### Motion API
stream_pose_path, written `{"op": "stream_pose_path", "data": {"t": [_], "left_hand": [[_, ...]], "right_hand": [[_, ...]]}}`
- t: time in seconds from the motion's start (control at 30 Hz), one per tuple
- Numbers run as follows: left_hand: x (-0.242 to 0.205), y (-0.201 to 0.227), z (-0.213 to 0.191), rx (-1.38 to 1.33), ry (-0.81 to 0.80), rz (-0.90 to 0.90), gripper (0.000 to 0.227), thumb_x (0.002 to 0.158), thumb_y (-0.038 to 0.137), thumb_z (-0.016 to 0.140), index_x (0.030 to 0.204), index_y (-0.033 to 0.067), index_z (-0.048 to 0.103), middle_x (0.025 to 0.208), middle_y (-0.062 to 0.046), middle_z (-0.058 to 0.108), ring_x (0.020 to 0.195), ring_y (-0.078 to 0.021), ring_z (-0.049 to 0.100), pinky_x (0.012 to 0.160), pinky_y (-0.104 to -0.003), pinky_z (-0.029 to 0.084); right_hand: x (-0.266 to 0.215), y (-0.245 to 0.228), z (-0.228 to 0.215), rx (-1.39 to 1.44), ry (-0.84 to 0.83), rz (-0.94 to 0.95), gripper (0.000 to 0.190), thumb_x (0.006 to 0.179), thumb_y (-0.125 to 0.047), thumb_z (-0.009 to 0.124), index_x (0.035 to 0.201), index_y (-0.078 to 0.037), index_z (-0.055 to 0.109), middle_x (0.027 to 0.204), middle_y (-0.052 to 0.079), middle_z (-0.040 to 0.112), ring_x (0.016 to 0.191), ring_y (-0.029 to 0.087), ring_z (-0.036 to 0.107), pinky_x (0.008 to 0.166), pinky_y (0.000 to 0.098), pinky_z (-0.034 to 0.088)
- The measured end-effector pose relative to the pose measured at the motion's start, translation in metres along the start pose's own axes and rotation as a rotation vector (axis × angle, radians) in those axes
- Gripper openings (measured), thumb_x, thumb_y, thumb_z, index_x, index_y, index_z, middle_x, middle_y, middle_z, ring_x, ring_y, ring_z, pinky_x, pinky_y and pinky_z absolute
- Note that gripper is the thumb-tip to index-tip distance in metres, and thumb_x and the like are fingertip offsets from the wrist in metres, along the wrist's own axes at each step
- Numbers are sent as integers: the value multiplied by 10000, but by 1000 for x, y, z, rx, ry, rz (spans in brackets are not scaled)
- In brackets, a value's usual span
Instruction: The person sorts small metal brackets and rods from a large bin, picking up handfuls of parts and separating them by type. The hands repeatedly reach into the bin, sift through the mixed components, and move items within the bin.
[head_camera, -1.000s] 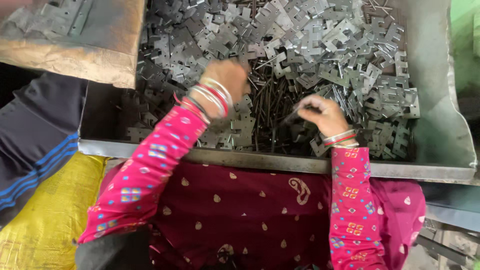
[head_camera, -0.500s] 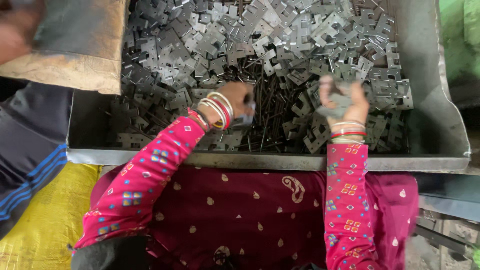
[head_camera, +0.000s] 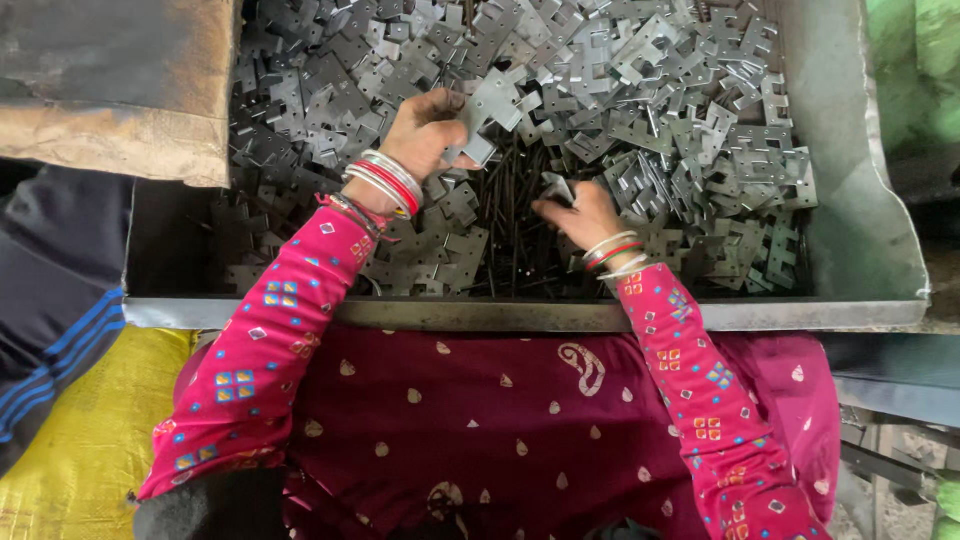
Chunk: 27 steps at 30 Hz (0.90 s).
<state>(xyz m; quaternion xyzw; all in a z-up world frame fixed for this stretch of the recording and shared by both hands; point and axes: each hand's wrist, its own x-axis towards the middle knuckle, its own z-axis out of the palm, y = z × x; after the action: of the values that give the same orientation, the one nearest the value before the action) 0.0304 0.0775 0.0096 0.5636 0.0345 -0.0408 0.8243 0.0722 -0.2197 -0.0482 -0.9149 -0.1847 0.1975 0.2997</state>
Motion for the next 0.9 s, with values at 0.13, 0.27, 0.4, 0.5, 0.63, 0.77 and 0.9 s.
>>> {"op": "stream_pose_path", "data": {"t": [0.13,0.27,0.4,0.5,0.63,0.77,0.9], "left_hand": [[1,-4,9,79,-8,-50,420,857,62,620,1265,-27,567,1084,-166,730,912,-270,762,685,-377,695],[-5,-4,28,212,-25,-27,337,922,138,681,1201,-31,596,1041,-146,747,922,-234,777,622,-346,677],[-12,0,28,220,-37,-33,339,948,194,710,1184,-26,605,1046,-137,758,942,-192,781,611,-334,669],[-7,-1,27,129,-35,-67,387,949,249,708,1218,-1,589,1005,-147,756,844,-231,766,589,-328,649],[-9,-7,40,169,-15,16,470,918,295,742,1237,-10,582,1044,-139,738,906,-219,759,602,-341,670],[-34,-40,82,712,-13,466,648,1056,363,876,1356,-90,524,1177,-291,684,1057,-419,692,850,-504,574],[-52,-66,104,1088,86,308,571,846,251,720,1301,-33,525,839,-265,703,811,-474,699,759,-537,572]], "right_hand": [[-7,-4,22,-247,131,-308,441,810,-471,847,972,-67,776,818,164,741,746,338,717,678,431,553],[-5,-12,27,-159,105,-377,342,845,-380,845,975,-71,779,854,139,743,768,268,682,699,396,548],[-5,-9,-8,276,153,-97,293,901,-314,762,1109,-110,742,836,78,752,727,168,681,714,387,548],[-13,1,-39,1027,227,-94,214,944,-240,745,1028,-43,735,900,72,732,797,173,700,753,455,602],[-22,-5,-56,1586,11,28,199,1020,-244,705,1106,-65,686,1013,82,689,878,196,670,883,600,614],[-29,-28,-28,1449,-114,127,443,909,-390,607,1209,-67,651,1203,110,716,1110,239,700,948,532,569],[-27,-45,3,1487,-236,54,661,988,-594,594,1321,-24,628,1242,127,693,1128,262,680,963,453,561]]}}
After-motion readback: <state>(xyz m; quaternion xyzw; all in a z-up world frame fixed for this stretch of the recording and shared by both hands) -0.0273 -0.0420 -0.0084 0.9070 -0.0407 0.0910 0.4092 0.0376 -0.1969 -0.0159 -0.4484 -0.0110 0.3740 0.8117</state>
